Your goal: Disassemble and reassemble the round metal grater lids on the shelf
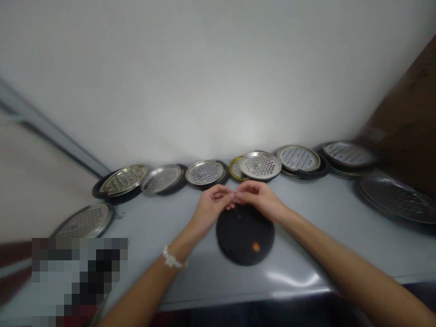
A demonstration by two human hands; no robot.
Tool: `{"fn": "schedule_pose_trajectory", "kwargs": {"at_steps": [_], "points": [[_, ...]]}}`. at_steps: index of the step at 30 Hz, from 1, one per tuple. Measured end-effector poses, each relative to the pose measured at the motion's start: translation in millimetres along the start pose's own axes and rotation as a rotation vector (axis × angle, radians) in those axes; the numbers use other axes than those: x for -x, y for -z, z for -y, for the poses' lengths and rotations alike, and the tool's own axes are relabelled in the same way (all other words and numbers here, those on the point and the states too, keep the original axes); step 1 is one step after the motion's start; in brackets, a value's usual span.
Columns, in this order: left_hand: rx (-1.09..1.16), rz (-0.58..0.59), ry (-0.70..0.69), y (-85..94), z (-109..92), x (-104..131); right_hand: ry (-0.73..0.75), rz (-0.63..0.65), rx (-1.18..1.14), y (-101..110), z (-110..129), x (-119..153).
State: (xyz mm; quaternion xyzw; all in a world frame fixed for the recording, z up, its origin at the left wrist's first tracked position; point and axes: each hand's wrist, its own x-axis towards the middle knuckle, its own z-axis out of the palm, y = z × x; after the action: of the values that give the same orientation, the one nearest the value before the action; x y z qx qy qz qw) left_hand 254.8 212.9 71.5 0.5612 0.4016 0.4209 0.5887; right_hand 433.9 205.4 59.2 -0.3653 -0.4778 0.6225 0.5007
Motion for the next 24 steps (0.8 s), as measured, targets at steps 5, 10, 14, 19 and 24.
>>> {"fn": "schedule_pose_trajectory", "kwargs": {"at_steps": [5, 10, 14, 19, 24], "points": [[0.001, -0.032, -0.014, 0.4, 0.2, 0.2, 0.0, 0.004, 0.056, -4.3, 3.2, 1.4], [0.025, -0.051, -0.022, 0.4, -0.5, -0.1, -0.001, 0.039, 0.111, -6.5, 6.4, 3.3], [0.053, -0.02, 0.008, 0.3, -0.6, 0.0, 0.03, 0.015, 0.179, -2.5, 8.5, 1.8], [0.098, -0.008, 0.032, 0.8, 0.7, 0.3, 0.033, -0.005, 0.224, -0.3, 7.6, -0.1], [0.142, 0.005, 0.067, 0.9, 1.3, 0.6, 0.084, -0.005, 0.26, -2.0, 6.6, -0.3]]}}
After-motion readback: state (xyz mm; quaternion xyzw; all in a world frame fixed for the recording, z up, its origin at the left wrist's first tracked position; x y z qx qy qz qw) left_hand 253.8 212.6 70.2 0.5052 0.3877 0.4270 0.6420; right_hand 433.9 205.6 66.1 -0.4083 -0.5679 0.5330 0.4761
